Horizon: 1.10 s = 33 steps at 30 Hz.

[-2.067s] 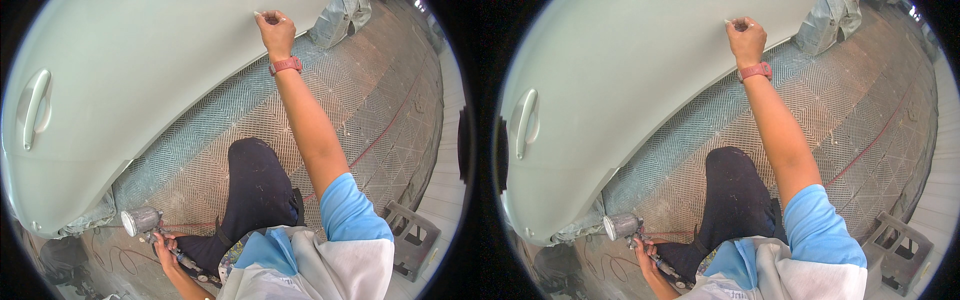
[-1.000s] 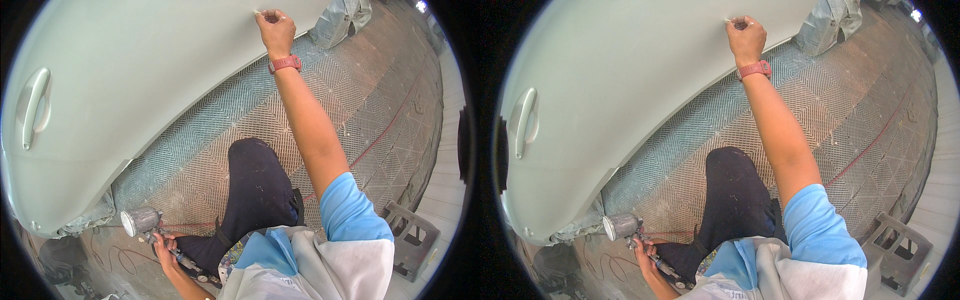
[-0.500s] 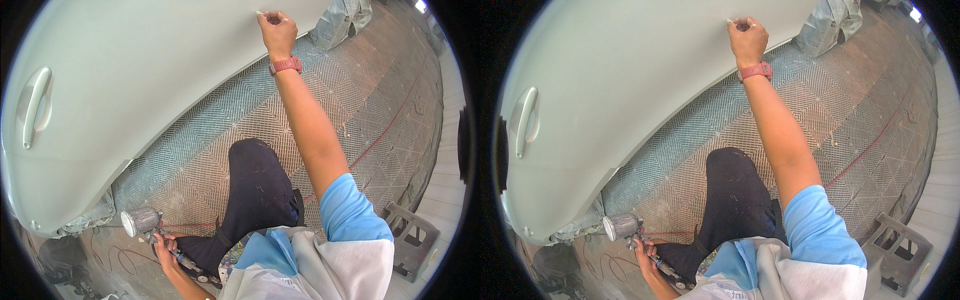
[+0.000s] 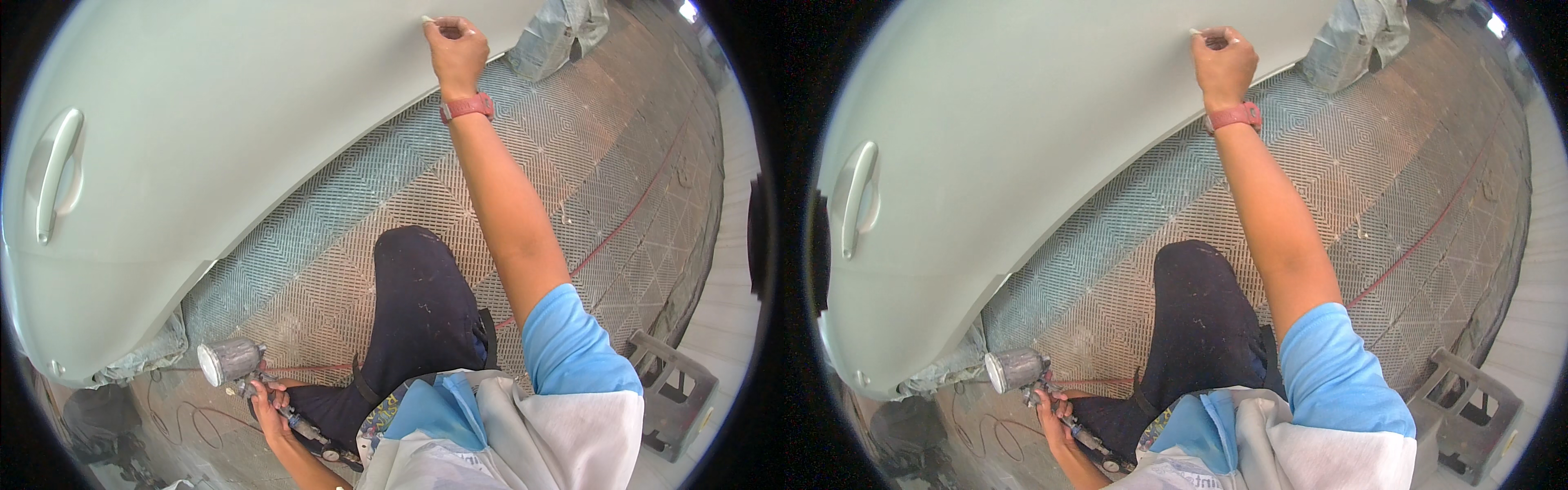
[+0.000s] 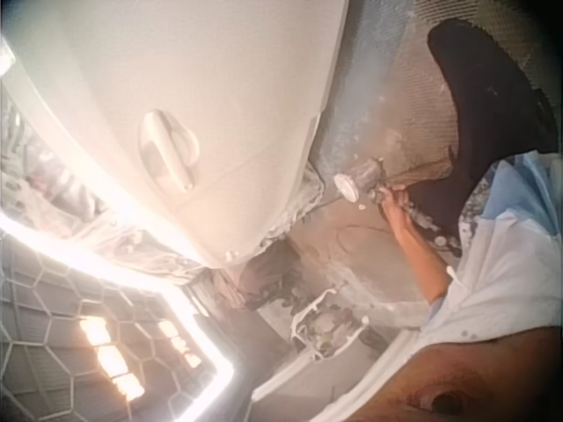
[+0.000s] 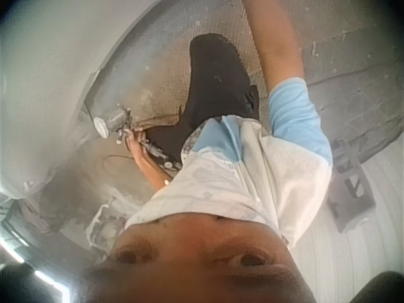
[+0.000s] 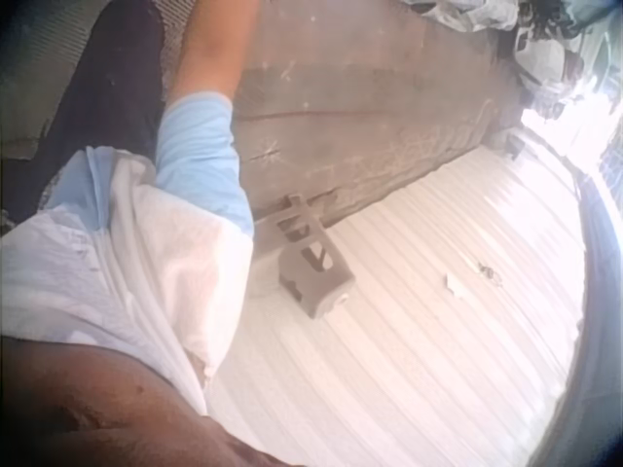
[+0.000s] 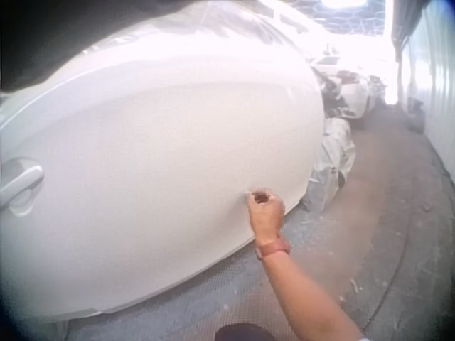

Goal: The person uses a paint spray gun to apply white paint to a car door. They intermittently wipe the surface with a small cloth and adjust their position while seated on the floor.

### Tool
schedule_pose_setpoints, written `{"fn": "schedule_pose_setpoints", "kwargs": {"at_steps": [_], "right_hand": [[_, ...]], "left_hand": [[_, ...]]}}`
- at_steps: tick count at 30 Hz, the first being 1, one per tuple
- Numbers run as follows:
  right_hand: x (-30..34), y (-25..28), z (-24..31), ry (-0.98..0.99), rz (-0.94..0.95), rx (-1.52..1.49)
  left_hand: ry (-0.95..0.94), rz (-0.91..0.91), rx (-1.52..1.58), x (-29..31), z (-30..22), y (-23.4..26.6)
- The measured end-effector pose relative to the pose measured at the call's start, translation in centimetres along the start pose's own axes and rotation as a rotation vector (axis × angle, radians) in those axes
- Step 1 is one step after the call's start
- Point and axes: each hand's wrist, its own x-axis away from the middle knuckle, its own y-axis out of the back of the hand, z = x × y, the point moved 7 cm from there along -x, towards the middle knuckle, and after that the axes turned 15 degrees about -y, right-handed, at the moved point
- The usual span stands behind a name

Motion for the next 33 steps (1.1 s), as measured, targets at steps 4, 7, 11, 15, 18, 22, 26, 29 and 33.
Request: {"fn": "schedule_pose_setpoints", "kwargs": {"at_steps": [4,7,11,15,18,22,26,29,33], "right_hand": [[1.6,2.6,0.6,0.173,-0.077,-0.079],[5.1,3.8,-0.4,0.065,0.108,-0.082],[12.2,3.4,-1.2,-0.094,0.341,-0.146],[18.7,2.4,1.0,-0.203,0.549,-0.177],[22.6,1.7,5.5,-0.127,0.657,-0.196],[26.4,0.9,12.9,0.032,0.759,-0.224],[28.8,0.5,19.7,0.171,0.796,-0.328],[30.4,-0.3,25.0,0.25,0.813,-0.339],[32.5,-1.5,32.2,0.414,0.802,-0.317]], "left_hand": [[-0.026,0.038,0.0,0.0,0.1,-0.1],[-0.004,0.061,0.036,0.1,0.6,-0.3],[0.021,0.096,0.076,0.1,1.1,-1.3],[0.016,0.143,0.104,0.3,0.3,-2.2],[-0.001,0.195,0.108,0.2,-0.2,-2.8],[0.033,0.198,0.107,-0.3,0.5,-2.6],[0.004,0.234,0.158,-0.9,1.6,-2.8],[-0.001,0.226,0.163,-1.3,2.3,-2.8],[0.001,0.235,0.163,-1.6,2.4,-2.9]]}}
